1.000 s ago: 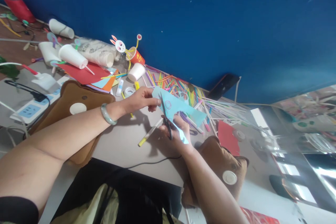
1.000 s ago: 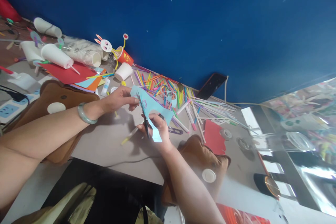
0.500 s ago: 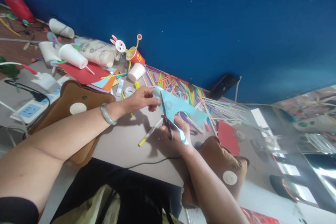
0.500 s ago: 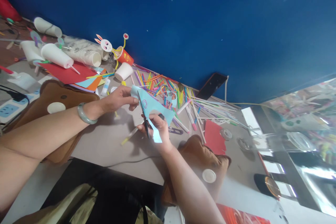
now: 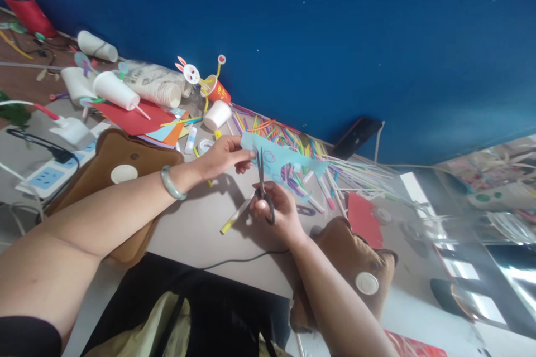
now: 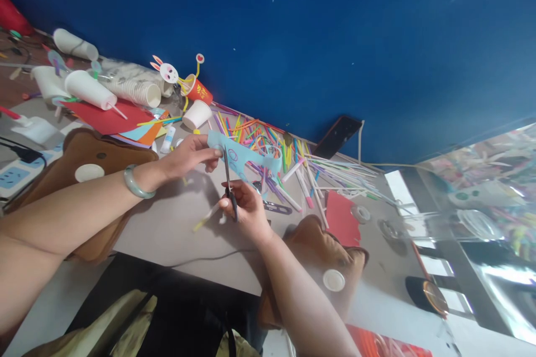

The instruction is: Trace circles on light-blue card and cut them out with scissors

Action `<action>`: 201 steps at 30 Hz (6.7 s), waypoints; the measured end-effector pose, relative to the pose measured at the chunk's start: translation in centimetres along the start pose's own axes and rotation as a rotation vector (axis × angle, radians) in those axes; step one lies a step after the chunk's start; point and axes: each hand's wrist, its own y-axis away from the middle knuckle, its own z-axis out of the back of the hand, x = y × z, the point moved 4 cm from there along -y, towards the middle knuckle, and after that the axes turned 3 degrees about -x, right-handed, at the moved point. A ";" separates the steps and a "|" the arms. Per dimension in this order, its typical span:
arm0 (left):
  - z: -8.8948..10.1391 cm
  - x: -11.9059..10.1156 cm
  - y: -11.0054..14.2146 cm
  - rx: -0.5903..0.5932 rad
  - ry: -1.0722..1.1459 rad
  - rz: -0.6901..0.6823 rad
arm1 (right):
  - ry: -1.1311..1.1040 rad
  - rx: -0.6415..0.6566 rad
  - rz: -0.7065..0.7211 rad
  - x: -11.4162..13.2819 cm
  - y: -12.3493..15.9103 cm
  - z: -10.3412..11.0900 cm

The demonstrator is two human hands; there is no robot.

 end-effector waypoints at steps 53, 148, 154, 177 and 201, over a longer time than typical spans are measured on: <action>-0.5 -0.5 0.4 0.205 -0.190 0.066 | 0.076 0.035 -0.019 0.1 -0.6 1.5; -0.5 -0.3 0.5 0.286 -0.223 -0.023 | 0.019 0.019 0.037 0.0 -0.3 1.2; -0.5 -0.3 0.5 0.283 -0.215 -0.015 | 0.062 -0.001 0.043 0.2 -0.3 1.2; -0.5 -0.7 0.6 0.295 -0.192 -0.002 | 0.136 -0.016 0.102 0.6 -0.2 1.3; -0.3 -0.9 0.6 0.264 -0.116 -0.021 | 0.180 0.007 0.160 0.7 -0.2 1.4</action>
